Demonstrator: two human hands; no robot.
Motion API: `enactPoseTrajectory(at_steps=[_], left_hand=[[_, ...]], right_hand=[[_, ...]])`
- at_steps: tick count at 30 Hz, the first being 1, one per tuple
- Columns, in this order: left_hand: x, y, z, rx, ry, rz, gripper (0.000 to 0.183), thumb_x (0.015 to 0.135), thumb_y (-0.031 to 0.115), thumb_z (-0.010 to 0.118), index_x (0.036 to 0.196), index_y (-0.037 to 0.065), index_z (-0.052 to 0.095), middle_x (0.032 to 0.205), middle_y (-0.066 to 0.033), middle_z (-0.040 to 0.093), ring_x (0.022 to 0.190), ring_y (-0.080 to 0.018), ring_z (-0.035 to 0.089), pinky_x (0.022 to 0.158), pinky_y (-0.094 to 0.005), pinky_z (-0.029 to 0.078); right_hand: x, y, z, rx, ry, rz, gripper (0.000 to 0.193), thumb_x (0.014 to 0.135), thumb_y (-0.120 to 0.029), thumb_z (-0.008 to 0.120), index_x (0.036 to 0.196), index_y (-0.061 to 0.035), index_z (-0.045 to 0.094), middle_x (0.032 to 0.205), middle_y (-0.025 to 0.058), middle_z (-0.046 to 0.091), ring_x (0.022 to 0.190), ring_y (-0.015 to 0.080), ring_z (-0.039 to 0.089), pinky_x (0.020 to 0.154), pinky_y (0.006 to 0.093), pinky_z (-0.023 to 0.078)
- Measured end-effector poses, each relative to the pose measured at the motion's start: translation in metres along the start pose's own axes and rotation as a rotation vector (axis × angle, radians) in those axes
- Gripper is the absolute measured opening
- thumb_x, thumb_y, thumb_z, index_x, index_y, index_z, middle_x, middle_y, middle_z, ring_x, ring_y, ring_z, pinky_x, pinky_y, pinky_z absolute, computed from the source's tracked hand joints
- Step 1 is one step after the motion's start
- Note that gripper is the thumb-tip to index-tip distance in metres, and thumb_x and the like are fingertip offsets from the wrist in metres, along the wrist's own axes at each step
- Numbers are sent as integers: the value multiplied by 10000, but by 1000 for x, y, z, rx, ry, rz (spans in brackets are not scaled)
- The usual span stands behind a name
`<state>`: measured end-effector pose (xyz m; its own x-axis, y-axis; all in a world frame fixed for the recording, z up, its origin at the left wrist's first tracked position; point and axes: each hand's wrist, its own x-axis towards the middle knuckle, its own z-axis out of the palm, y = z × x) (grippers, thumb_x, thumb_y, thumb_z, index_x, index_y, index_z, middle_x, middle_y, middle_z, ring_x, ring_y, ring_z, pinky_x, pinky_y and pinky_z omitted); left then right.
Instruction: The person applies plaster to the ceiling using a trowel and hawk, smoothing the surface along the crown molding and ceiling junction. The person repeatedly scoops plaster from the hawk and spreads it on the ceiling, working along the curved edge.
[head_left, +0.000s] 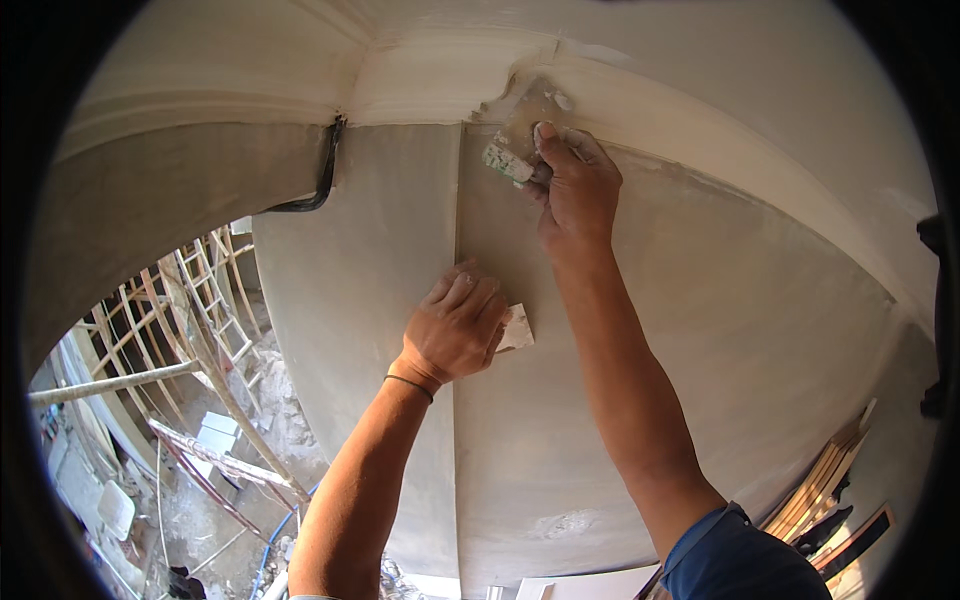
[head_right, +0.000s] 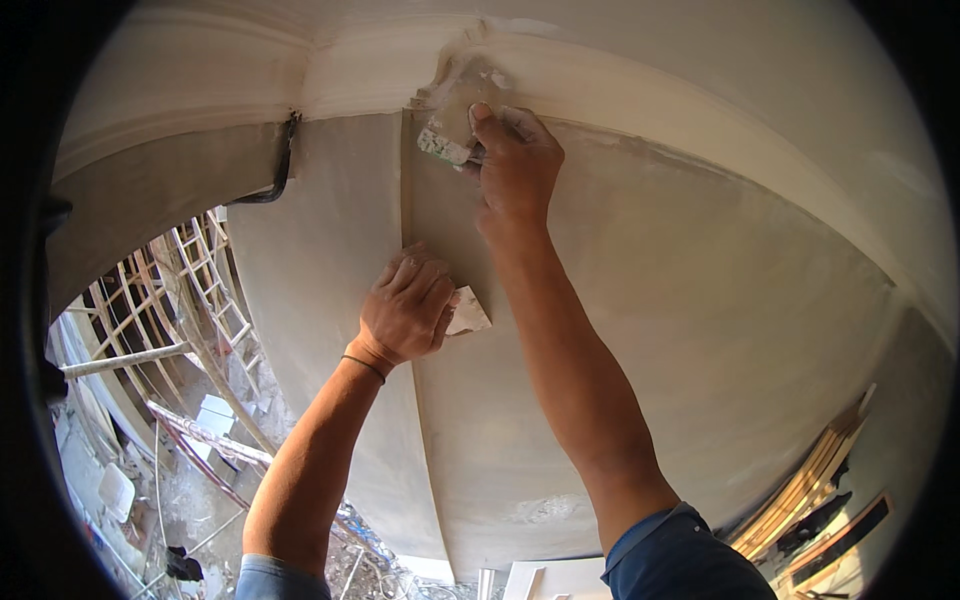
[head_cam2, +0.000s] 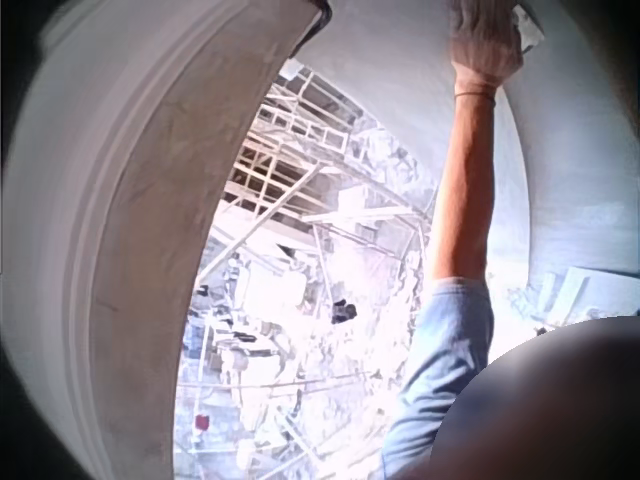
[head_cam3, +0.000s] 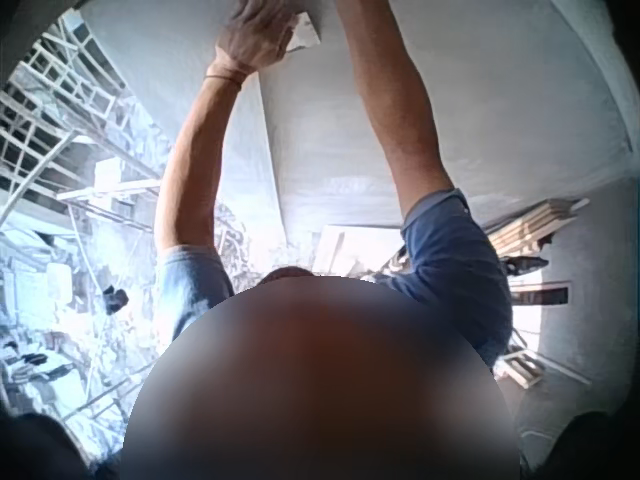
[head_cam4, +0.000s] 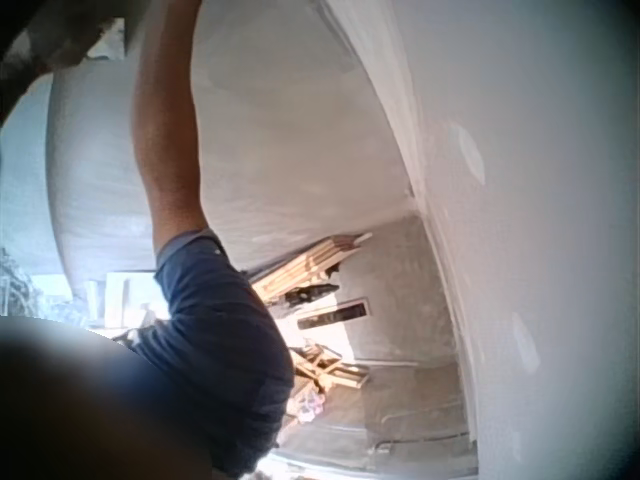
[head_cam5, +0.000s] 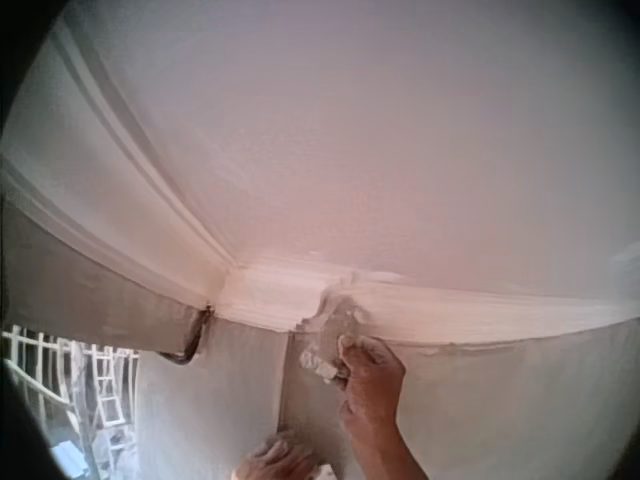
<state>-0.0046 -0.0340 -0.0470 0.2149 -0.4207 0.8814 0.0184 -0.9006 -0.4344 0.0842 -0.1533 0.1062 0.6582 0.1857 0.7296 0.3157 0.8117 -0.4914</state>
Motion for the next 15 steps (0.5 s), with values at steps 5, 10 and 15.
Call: enactPoseTrajectory(at_steps=[5,10,15], left_hand=[[0,0,5,-1,3,9,125,916,169,738,961,65,684,1105,-107,704,1099,-318,681,1142,-532,550],[2,-1,5,10,3,31,109,930,161,733,950,63,687,1098,-104,703,1093,-307,679,1142,-532,551],[3,0,4,33,-24,29,122,919,167,741,983,67,710,1116,-92,711,1108,-294,677,1165,-505,541]], right_hand=[[6,2,3,6,-33,-71,165,984,-121,837,885,-28,744,744,-32,619,619,74,510,550,289,403],[9,6,6,-26,-20,-115,181,956,-75,836,832,-20,716,721,-44,575,616,56,461,547,278,363],[7,3,-2,-120,-71,-93,206,945,-84,849,807,-64,698,742,-50,577,641,50,485,562,265,370]])
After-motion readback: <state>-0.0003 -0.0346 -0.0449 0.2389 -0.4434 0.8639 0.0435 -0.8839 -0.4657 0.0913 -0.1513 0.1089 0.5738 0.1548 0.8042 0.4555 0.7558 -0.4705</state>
